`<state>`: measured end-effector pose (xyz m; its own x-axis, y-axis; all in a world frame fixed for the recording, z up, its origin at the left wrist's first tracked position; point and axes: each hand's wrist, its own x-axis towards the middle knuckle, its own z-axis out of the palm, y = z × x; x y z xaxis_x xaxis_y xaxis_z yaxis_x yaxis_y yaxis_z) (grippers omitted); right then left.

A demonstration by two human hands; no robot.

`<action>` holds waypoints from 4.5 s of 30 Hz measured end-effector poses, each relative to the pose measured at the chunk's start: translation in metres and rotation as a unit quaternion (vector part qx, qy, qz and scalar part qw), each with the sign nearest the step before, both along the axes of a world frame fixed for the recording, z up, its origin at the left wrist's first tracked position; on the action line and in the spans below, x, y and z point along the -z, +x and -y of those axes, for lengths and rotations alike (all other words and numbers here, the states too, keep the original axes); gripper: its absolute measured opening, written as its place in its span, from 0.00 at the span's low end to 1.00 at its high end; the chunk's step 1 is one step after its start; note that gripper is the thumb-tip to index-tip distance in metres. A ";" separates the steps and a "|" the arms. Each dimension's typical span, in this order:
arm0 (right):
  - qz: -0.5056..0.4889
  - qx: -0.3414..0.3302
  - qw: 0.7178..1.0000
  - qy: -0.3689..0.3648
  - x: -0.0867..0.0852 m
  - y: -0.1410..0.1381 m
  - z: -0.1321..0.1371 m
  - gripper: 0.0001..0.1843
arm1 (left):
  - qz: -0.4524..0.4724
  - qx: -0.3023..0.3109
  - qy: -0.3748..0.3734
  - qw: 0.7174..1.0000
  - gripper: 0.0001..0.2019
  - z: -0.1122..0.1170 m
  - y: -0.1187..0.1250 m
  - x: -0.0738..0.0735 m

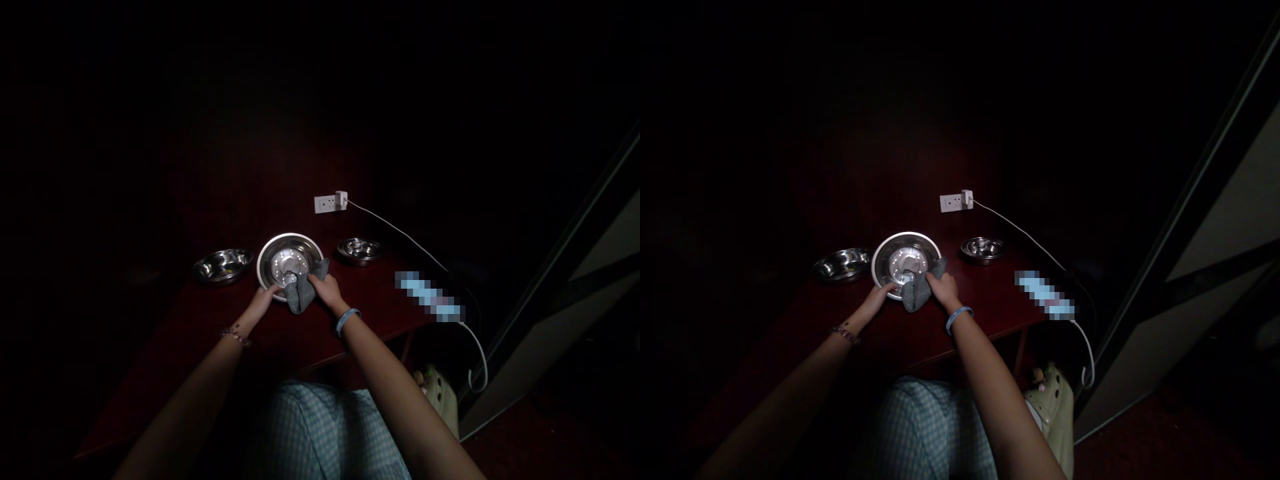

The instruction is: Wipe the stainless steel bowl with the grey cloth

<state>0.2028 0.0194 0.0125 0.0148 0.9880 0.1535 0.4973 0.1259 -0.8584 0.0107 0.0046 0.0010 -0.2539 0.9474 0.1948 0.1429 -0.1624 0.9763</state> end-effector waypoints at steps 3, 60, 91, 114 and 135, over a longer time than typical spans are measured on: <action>0.018 -0.002 1.000 -0.006 -0.002 0.000 0.002 0.18 | 0.035 -0.026 -0.015 0.999 0.19 0.004 -0.009 -0.006; 0.209 0.075 0.975 0.023 -0.022 -0.003 0.023 0.26 | -0.099 -0.062 0.034 0.993 0.30 0.009 -0.013 -0.004; 0.216 0.080 0.972 0.046 -0.021 -0.002 0.022 0.25 | -0.184 -0.073 0.028 0.980 0.20 0.012 -0.015 -0.008; 0.057 0.096 0.993 0.024 -0.015 0.000 0.011 0.26 | -0.125 0.073 0.112 0.983 0.39 -0.006 -0.004 0.021; 0.046 0.081 0.995 0.030 -0.001 0.002 0.001 0.28 | -0.028 0.017 0.097 0.995 0.20 -0.005 -0.010 0.007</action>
<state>0.2051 0.0185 0.0133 0.1563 0.9628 0.2206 0.5909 0.0878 -0.8020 0.0009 0.0099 -0.0055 -0.2063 0.8986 0.3873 0.1871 -0.3523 0.9170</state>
